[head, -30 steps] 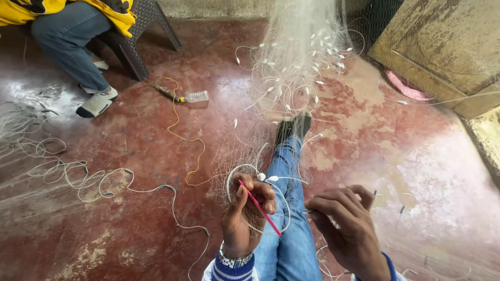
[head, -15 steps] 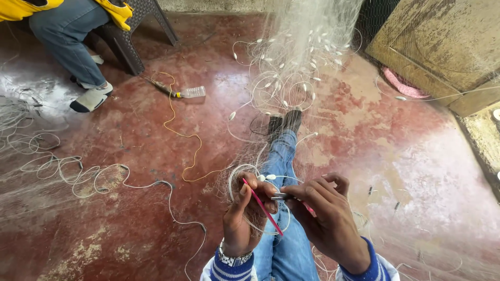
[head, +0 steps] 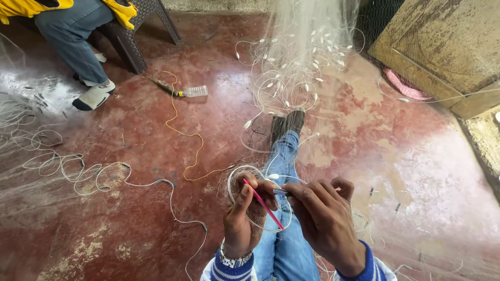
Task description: The person sits on the floor and uses a small pink tool to manipulate and repair a white fishing net with floats. They repeatedly pull, thread, and adjust the net lines while another person works nearby.
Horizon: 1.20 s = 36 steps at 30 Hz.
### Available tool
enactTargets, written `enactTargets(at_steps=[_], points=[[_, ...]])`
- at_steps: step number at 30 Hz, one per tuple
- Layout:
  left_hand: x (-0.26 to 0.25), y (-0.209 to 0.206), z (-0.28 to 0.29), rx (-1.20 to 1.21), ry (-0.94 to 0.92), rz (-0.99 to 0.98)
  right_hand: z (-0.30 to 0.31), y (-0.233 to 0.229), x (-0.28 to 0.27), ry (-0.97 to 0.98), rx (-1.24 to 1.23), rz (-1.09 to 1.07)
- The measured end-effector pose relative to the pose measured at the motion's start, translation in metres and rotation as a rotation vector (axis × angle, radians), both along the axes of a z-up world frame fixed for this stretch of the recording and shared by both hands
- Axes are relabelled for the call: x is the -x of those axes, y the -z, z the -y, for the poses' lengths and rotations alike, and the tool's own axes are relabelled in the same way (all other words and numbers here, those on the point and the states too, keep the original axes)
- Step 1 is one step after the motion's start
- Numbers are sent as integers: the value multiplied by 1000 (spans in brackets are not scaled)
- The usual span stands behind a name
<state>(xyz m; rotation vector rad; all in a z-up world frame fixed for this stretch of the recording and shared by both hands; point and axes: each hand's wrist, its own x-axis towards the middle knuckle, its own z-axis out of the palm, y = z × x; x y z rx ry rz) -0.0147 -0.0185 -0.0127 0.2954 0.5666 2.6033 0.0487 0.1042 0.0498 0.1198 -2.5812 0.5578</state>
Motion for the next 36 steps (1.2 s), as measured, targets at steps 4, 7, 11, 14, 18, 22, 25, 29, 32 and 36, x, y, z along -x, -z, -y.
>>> enactTargets(at_steps=[4, 7, 11, 14, 18, 22, 25, 29, 32, 36], points=[[3, -8, -2, 77, -121, 19, 1, -8, 3, 28, 109, -37], [5, -3, -1, 19, -98, 75, -8, 8, -1, 108, 207, -45], [5, 2, -3, 25, -98, 46, -7, 28, -12, 120, 432, 10], [0, 5, -7, -37, -60, -75, 7, 33, -16, 67, 668, 108], [-9, -4, -10, 113, -137, -284, 18, 36, -8, -69, 498, 24], [-17, -3, -13, 199, -187, -394, 20, 37, -12, -114, 535, 3], [-24, 13, -17, 58, -217, -186, 18, 27, -26, -72, 604, -86], [-17, 10, 2, 208, -300, -100, 5, 52, -65, 112, 865, -346], [-16, 20, 36, 280, -298, -108, -16, 73, -97, 44, 1335, -655], [-24, 17, 90, 284, -291, -57, -30, 64, -137, 383, 1653, -826]])
